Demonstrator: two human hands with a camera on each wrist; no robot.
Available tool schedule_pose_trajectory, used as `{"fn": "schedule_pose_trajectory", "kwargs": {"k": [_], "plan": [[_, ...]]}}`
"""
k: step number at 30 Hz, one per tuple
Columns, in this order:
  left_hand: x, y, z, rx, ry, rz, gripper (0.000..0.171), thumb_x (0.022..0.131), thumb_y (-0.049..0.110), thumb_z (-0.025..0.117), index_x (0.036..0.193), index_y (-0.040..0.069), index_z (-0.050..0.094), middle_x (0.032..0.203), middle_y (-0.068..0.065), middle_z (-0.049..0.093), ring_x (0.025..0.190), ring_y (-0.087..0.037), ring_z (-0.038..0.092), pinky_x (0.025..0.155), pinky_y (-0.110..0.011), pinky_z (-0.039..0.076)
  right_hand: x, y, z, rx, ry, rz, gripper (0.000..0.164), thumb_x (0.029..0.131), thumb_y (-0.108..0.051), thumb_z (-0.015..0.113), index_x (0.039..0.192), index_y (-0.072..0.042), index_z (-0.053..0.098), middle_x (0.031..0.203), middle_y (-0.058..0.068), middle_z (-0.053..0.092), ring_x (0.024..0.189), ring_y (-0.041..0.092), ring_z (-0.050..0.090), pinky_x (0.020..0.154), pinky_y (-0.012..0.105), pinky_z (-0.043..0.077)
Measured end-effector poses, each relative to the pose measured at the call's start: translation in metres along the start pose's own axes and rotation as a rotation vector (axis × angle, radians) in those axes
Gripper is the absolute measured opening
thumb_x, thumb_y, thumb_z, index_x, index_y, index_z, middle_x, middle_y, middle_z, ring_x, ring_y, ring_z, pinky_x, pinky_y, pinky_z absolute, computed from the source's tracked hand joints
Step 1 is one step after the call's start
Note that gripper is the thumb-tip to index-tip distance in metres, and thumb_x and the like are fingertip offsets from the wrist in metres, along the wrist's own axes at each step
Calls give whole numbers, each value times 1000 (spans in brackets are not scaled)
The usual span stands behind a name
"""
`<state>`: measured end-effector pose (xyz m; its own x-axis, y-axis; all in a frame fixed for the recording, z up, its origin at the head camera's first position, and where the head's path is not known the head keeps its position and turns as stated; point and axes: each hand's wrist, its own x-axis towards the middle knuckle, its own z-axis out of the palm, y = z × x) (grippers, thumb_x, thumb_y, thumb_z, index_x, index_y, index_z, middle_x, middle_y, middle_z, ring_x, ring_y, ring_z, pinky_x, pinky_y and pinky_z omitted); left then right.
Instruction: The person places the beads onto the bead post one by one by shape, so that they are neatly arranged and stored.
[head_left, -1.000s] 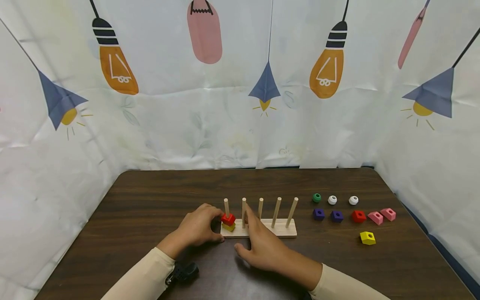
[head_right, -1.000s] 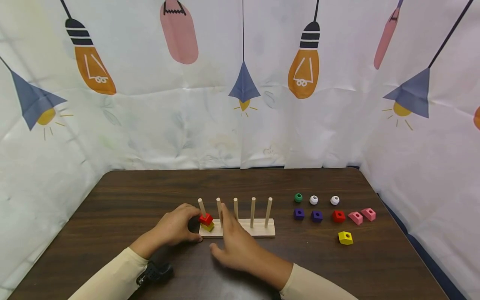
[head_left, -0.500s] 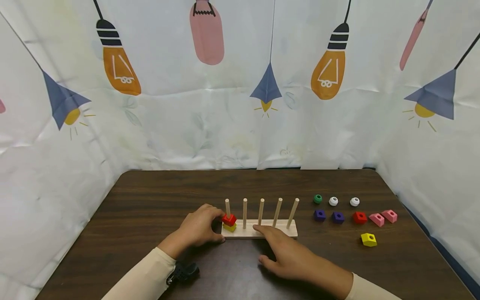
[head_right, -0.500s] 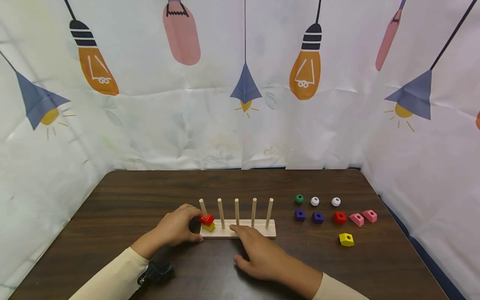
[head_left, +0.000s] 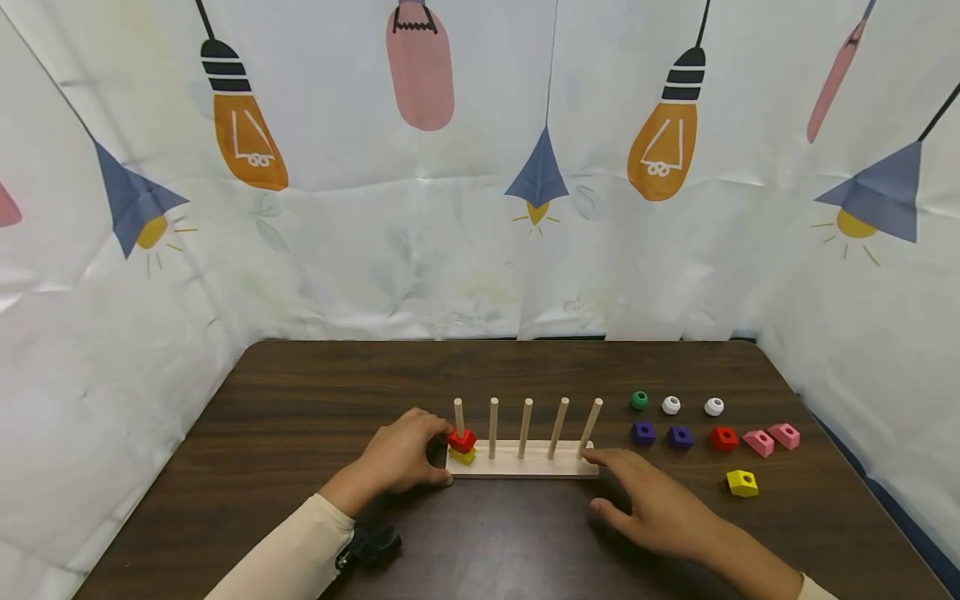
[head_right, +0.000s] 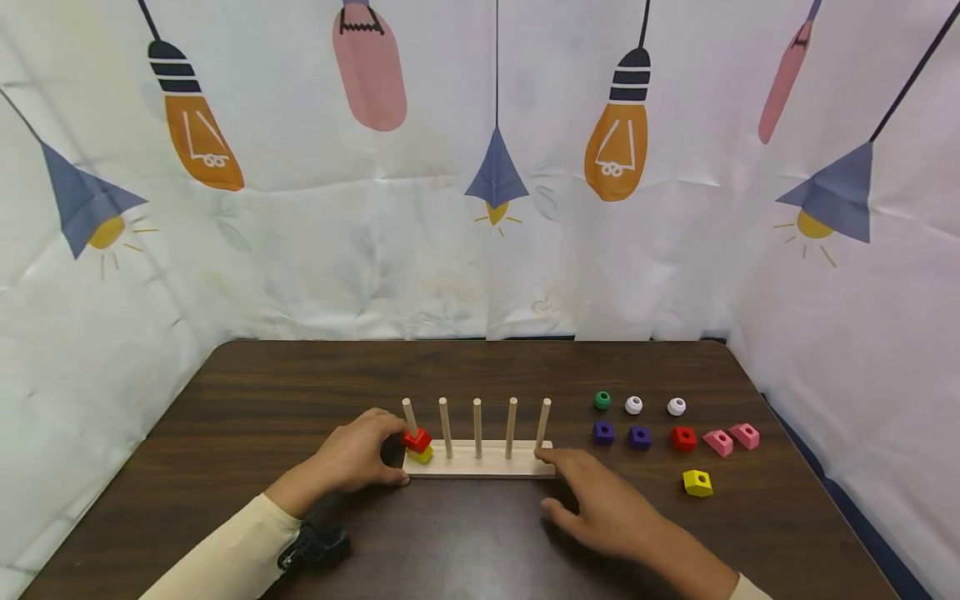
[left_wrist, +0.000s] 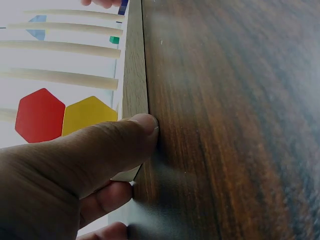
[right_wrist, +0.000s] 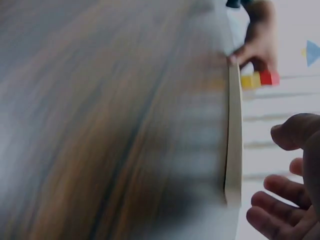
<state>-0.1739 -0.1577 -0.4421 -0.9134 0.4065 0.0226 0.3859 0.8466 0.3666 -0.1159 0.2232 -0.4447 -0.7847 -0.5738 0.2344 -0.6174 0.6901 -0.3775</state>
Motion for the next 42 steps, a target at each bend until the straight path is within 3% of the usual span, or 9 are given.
{"fn": "schedule_pose_trajectory", "kwargs": {"k": [6,11,18,26,29,35,42], "plan": [[0,0,0,-3,1,3,55,67,35,96,114,22,72,116,3,68,118,-23,57,82,-57,53,-22,28,-17,-102,108,69,60,84,-22,86,137,-13,59,131,-2,63,118,20,62,91,46,54],[0,0,0,-2,2,0,55,67,35,96,114,22,72,116,3,68,118,-23,57,82,-57,52,-39,46,-31,-131,125,154,58,83,-21,87,133,-11,60,127,1,65,115,23,64,89,50,53],[-1,0,0,0,8,6,55,67,35,96,114,22,72,115,3,68,117,-22,57,81,-57,53,-60,64,-54,-156,133,209,59,82,-27,88,131,-9,62,124,4,65,112,28,63,85,51,53],[-1,1,0,0,9,6,56,67,35,96,115,20,72,115,2,68,117,-23,57,81,-58,52,-82,90,-71,-136,47,314,60,77,-36,91,124,-7,66,122,9,67,110,36,64,85,59,51],[-1,1,0,0,7,5,56,67,35,96,115,20,72,116,2,68,117,-23,57,81,-58,52,-91,100,-74,-164,53,306,60,73,-38,93,120,-10,68,118,5,68,104,32,67,82,52,54],[-1,1,0,1,6,2,55,67,36,96,114,21,72,114,3,68,116,-22,57,80,-57,52,-104,116,-76,-194,88,259,55,65,-33,97,110,-16,69,106,-8,68,89,5,64,71,33,54],[0,0,0,3,4,4,54,67,36,96,113,23,72,113,4,68,115,-22,57,79,-57,52,-107,125,-81,-161,-41,411,49,70,-30,95,107,-11,68,104,-1,71,87,10,67,73,34,56]]}}
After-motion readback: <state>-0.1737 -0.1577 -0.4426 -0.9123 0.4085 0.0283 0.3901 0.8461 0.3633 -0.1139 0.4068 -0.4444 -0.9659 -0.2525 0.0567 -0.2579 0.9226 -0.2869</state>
